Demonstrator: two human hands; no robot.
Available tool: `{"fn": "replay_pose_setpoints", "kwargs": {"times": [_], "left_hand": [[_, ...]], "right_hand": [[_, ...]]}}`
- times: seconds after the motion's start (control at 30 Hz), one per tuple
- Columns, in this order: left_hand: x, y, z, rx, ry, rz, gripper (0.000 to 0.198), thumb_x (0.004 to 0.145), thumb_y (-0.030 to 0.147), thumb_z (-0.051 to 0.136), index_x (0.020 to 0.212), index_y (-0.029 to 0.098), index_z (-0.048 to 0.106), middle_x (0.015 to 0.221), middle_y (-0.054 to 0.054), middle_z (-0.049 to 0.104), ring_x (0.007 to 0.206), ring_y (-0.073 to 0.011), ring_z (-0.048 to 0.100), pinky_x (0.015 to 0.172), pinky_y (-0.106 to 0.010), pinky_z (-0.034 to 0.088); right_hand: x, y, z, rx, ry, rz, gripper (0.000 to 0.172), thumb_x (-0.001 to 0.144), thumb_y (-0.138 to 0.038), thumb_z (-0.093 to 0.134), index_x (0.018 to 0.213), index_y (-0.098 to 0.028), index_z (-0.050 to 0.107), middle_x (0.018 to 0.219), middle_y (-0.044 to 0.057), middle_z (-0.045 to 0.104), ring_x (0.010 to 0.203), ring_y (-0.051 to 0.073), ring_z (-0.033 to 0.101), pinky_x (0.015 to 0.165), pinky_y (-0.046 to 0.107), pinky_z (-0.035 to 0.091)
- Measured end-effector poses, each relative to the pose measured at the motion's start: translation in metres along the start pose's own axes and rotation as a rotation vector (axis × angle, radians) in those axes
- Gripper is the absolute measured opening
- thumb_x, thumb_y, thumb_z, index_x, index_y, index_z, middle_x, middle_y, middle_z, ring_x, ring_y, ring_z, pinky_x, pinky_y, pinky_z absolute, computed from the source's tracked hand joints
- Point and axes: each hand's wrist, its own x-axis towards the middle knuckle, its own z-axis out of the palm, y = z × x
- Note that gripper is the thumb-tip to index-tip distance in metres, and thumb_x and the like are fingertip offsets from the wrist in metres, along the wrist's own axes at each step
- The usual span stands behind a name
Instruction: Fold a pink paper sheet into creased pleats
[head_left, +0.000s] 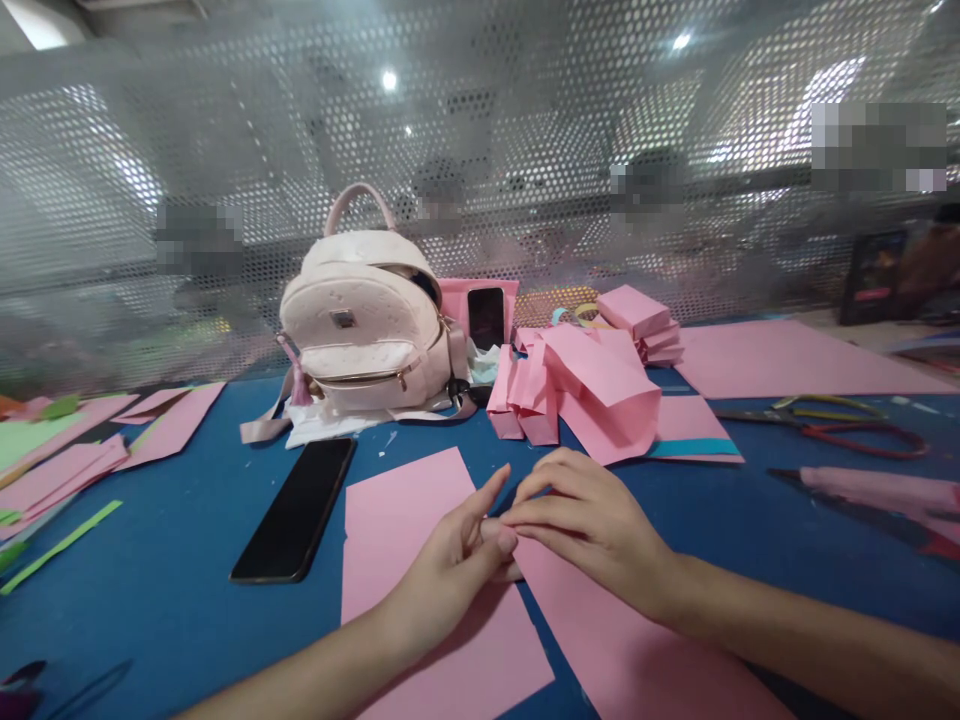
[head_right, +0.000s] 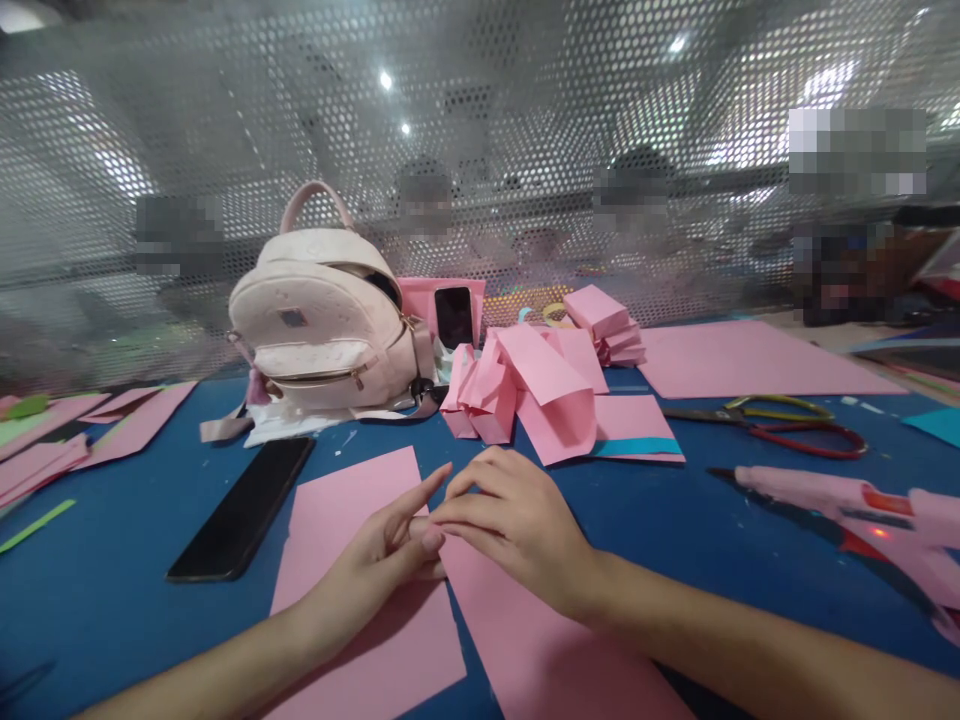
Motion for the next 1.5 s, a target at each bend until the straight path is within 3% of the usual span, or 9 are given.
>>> {"fn": "replay_pose_setpoints", "kwargs": {"times": [0.23,0.43,0.57,0.8,1.17,1.4,1.5], "left_hand": [[0.0014,-0.0025,-0.0027,-0.116,-0.051,0.004,0.083,0.090,0.041,0.073,0.156,0.020,0.028,0.066,0.008,0.041,0.060,-0.0063,0.036,0.071,-0.020,0.044],[0.0001,-0.0063,-0.0059,-0.272,-0.120,0.000,0.071,0.094,0.032,0.070,0.155,0.026,0.033,0.076,0.003,0.053,0.075,-0.0095,0.056,0.086,-0.029,0.045],[0.0008,-0.0070,-0.0066,-0.313,-0.141,0.016,0.067,0.095,0.028,0.069,0.153,0.027,0.037,0.074,0.004,0.051,0.070,-0.0076,0.055,0.079,-0.024,0.045],[-0.0009,-0.0081,-0.0079,-0.266,-0.129,0.011,0.066,0.094,0.032,0.070,0.152,0.029,0.038,0.074,0.005,0.048,0.070,-0.0079,0.053,0.087,-0.030,0.045],[-0.0011,-0.0067,-0.0042,-0.331,-0.178,0.040,0.061,0.098,0.023,0.064,0.153,0.028,0.037,0.071,0.005,0.047,0.066,-0.0054,0.051,0.080,-0.023,0.044],[-0.0011,-0.0056,-0.0047,-0.308,-0.187,0.030,0.059,0.099,0.024,0.064,0.152,0.029,0.038,0.083,0.001,0.059,0.079,-0.0084,0.060,0.084,-0.025,0.044],[-0.0016,-0.0043,-0.0043,-0.299,-0.187,0.029,0.058,0.098,0.025,0.064,0.151,0.030,0.041,0.082,0.001,0.059,0.076,-0.0071,0.059,0.084,-0.024,0.044]], "right_hand": [[-0.0007,-0.0012,0.0001,-0.006,0.018,-0.021,0.020,0.100,-0.030,0.056,0.104,-0.028,0.076,0.089,0.003,0.070,0.088,0.018,0.057,0.078,0.034,0.048],[-0.0007,-0.0010,-0.0008,0.047,0.039,-0.006,0.017,0.099,-0.027,0.059,0.103,-0.027,0.076,0.089,0.003,0.069,0.086,0.018,0.056,0.077,0.034,0.047],[-0.0017,0.0004,-0.0006,0.073,0.030,0.007,0.016,0.098,-0.026,0.061,0.103,-0.026,0.075,0.090,0.003,0.069,0.087,0.018,0.056,0.078,0.035,0.046],[-0.0010,-0.0004,-0.0019,0.085,0.020,0.004,0.016,0.097,-0.024,0.061,0.104,-0.026,0.076,0.089,0.003,0.068,0.087,0.018,0.055,0.078,0.034,0.046],[-0.0018,-0.0001,-0.0014,0.110,0.041,-0.030,0.016,0.097,-0.024,0.062,0.103,-0.025,0.076,0.087,0.003,0.067,0.085,0.017,0.054,0.077,0.033,0.046],[-0.0001,-0.0016,-0.0025,0.109,0.037,-0.045,0.018,0.098,-0.023,0.060,0.106,-0.026,0.077,0.089,0.003,0.068,0.086,0.017,0.053,0.077,0.033,0.046],[0.0009,-0.0023,-0.0032,0.097,0.036,-0.049,0.019,0.099,-0.025,0.059,0.106,-0.026,0.076,0.088,0.003,0.069,0.085,0.017,0.053,0.077,0.032,0.046]]}}
